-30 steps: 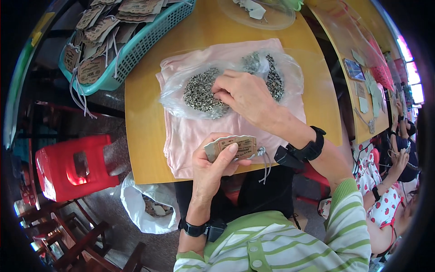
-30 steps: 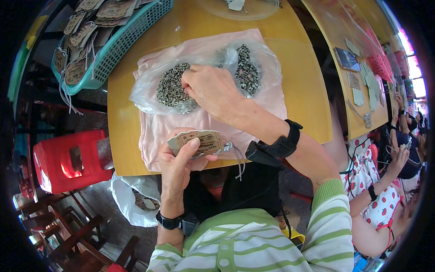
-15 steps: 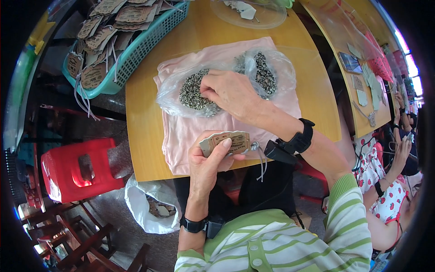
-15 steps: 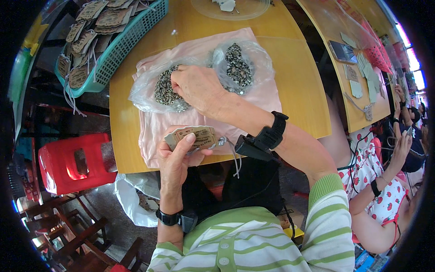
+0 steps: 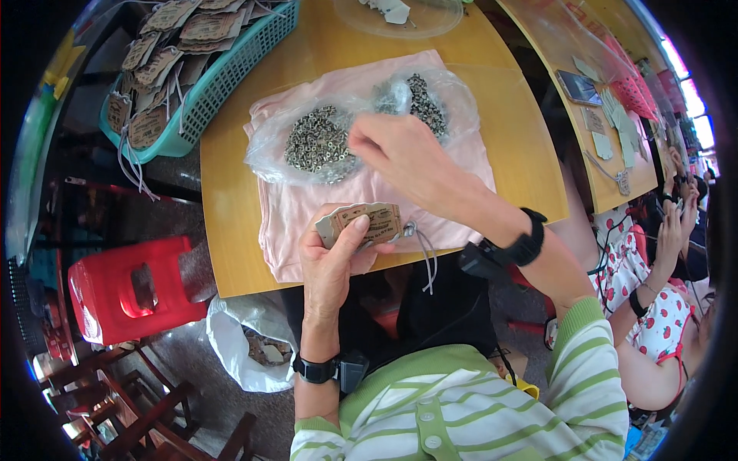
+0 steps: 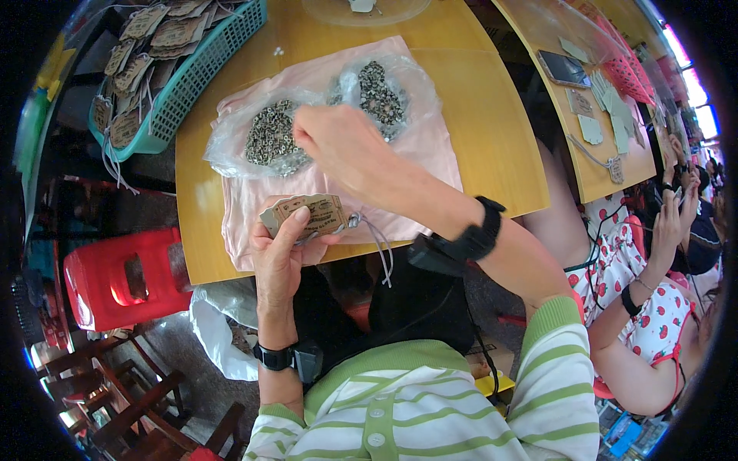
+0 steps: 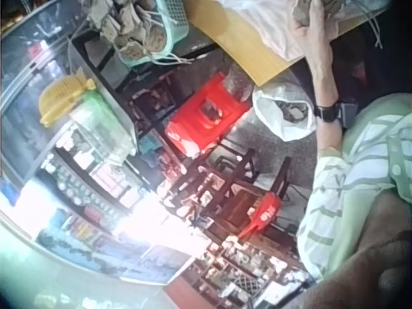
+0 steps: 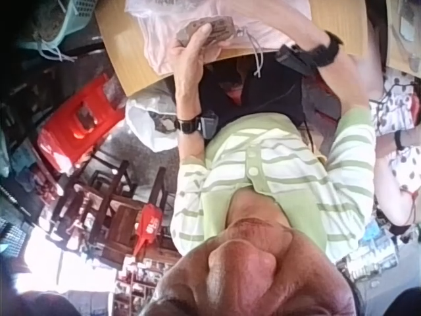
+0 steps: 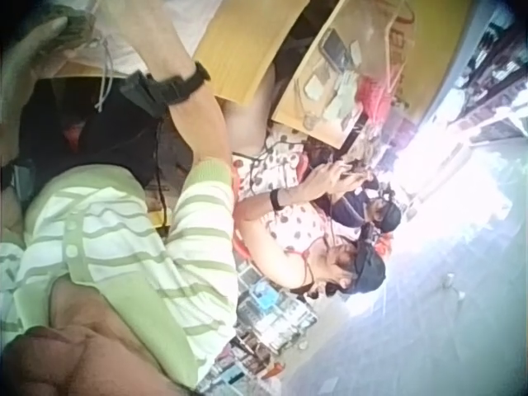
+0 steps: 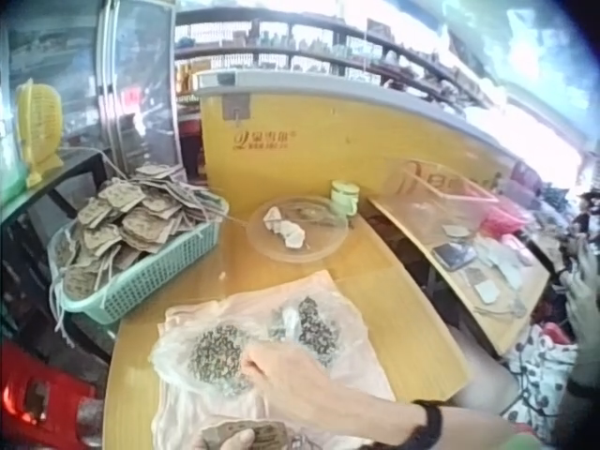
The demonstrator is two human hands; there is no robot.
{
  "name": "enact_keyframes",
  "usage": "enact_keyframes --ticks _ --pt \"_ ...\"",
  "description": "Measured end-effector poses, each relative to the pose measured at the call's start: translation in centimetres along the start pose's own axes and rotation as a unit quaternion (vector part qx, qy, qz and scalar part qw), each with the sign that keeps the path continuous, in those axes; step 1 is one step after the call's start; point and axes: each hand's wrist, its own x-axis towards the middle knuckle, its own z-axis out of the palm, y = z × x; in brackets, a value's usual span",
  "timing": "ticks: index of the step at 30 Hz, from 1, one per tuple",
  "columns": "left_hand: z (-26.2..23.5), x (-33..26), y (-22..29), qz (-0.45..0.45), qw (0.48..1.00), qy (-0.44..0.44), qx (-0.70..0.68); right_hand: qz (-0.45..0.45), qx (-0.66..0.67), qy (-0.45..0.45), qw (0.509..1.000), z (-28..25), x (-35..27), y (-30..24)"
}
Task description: Assembling metal rings onto cardboard product tags.
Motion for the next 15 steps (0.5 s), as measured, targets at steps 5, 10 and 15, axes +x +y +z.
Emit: enact_keyframes --ticks 5,10,15 --pt "0.2 0.0 -0.1 -0.017 1.0 0.001 0.006 -0.041 -0.048 -0.024 0.998 -0.7 -3.7 2.3" --pt "0.1 0.0 0.1 -0.03 0.999 0.0 0.012 0.046 0.055 -0.026 0.997 -1.4 -4.5 2.4" --pt "0.2 -0.1 0.1 -0.025 0.999 0.011 0.027 0.048 0.056 0.001 0.997 -2.1 -5.0 3.3"
